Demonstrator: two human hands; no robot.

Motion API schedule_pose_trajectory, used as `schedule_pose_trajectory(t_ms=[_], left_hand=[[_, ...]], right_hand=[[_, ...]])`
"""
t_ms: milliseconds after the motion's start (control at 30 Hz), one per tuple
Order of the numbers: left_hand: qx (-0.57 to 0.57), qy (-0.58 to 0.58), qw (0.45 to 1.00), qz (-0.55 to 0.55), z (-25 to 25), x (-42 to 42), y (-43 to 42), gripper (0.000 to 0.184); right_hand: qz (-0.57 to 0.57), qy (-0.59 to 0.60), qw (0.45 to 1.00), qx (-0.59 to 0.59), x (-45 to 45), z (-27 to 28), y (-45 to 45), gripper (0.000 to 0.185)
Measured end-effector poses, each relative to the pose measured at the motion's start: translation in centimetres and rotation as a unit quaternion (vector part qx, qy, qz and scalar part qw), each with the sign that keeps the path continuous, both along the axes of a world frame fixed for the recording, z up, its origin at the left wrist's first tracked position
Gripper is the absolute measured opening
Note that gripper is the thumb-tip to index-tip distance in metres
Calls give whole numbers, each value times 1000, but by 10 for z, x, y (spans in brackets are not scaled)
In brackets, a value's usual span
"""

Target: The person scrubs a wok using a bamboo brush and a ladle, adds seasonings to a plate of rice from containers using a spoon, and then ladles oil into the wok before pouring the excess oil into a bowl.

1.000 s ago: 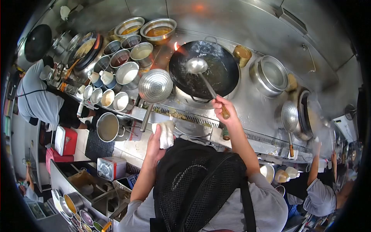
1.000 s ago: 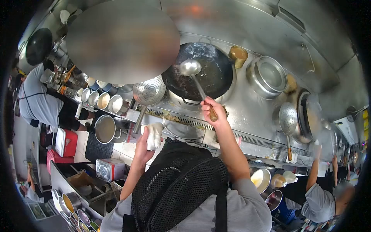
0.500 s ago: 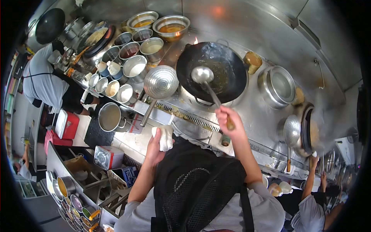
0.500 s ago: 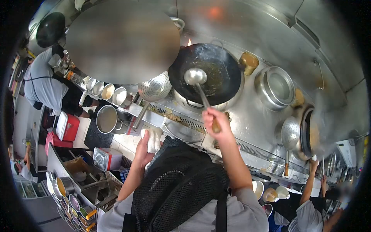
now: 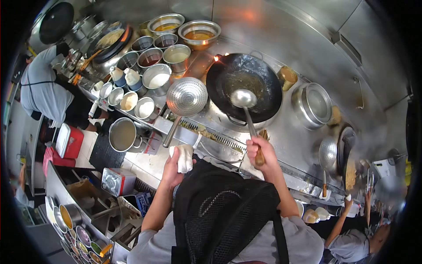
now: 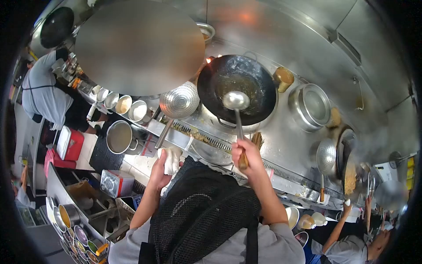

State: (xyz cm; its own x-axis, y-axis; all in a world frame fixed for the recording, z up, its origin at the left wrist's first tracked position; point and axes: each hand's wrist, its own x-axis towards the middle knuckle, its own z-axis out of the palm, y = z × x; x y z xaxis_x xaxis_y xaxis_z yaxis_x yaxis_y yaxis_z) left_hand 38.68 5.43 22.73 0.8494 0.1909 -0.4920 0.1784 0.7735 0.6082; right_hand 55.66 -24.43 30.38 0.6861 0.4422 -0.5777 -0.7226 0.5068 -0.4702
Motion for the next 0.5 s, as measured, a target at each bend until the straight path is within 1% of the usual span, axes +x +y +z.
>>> schedule_pose_trajectory(t_ms=[33,67,133,200,233,267,300,367,400,433,500], left_hand=[[-2,-2,1000,-6,0,3,3,56],[-7,-13,1000,-24,2,6,7,57],[-15,-25,998,-48,3,11,15,58],[-24,-35,996,-84,6,14,25,61],[-26,-37,995,-86,8,14,30,61],[-22,-40,996,-83,12,12,35,63],[-19,-42,996,-77,13,11,39,65],[-19,-49,996,-79,4,7,52,66],[-16,-55,995,-84,-2,5,59,68],[-16,-52,994,-90,-6,5,63,68],[-29,-30,995,-86,-15,8,69,68]], right_hand=[[17,35,997,66,14,-6,2,11],[30,93,983,156,35,-18,-1,8],[11,81,981,174,78,-51,0,8],[-4,69,979,191,85,-67,5,10],[-32,-8,993,111,80,-73,10,13],[-58,-84,994,30,76,-78,14,17],[-56,-86,994,27,68,-78,17,17],[-97,-94,989,-61,40,-72,23,20],[-106,-86,987,-84,24,-52,34,20],[-112,-83,987,-84,12,-41,41,20],[-85,-21,994,-60,-8,-20,50,18]])
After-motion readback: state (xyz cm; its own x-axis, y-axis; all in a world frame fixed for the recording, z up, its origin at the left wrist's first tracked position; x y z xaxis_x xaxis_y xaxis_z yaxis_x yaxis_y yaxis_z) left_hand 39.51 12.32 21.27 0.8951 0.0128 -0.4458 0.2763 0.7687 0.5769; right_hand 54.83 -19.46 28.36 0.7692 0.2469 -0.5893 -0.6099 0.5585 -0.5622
